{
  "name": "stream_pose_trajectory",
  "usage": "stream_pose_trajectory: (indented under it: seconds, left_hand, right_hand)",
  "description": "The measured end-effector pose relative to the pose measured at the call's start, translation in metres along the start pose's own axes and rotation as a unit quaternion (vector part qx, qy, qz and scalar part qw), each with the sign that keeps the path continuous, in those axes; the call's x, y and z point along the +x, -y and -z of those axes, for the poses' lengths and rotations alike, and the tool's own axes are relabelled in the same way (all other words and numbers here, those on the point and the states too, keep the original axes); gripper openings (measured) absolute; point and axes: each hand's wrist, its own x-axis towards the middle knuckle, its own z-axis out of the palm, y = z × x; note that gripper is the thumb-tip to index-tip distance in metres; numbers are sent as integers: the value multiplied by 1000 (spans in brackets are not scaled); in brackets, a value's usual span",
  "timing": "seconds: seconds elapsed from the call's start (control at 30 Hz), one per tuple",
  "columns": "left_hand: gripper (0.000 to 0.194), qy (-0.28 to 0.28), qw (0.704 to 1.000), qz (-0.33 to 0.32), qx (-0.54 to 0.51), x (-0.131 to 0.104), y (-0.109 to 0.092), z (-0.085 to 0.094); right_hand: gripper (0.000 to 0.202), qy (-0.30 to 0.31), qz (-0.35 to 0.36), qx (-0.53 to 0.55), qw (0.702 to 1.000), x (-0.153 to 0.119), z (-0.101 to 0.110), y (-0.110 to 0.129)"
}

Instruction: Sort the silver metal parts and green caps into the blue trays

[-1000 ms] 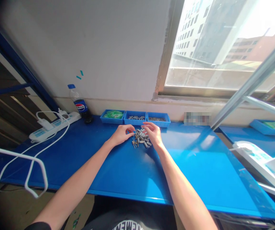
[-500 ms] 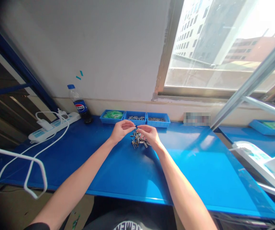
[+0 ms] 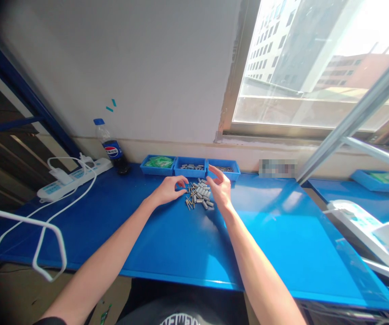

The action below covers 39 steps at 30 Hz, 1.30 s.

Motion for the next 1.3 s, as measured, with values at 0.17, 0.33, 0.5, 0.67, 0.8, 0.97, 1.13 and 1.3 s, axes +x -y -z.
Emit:
stream_pose_trajectory:
  seconds: [0.17,0.33,0.5,0.67,0.8,0.97,1.13,1.3]
  left_hand:
    - [24,41,999,-4,4,-1,8,-3]
    - [16,60,998,-9,-12,-1,5,-6]
    - [17,56,998,-22,-6,-1,4,-3]
    - [21,-30,995,8,-94,2,3,-3]
    - [26,-114,975,14,-188,5,-5,-7]
    - [36,-133,964,6,-230,6,-14,-14]
    - [36,-130,965,-4,-227,4,-20,-19]
    - [31,-131,971,-12,-202,4,-21,-23]
  right_hand:
    - [64,-9,-23,-16,1000,3,3,-9]
    - [53,-3,-26,-22,999,2,0,-12]
    - [47,4,-25,-13,1000,1,-1,-12]
    - [41,19,-31,-1,999,1,-1,-9]
    - [37,45,-39,-2,998,-1,-3,-4]
    - [47,104,-57,13,993,-6,-6,1]
    - [41,159,-91,32,983,-9,-9,3]
    - [38,161,-87,28,983,-9,-10,0]
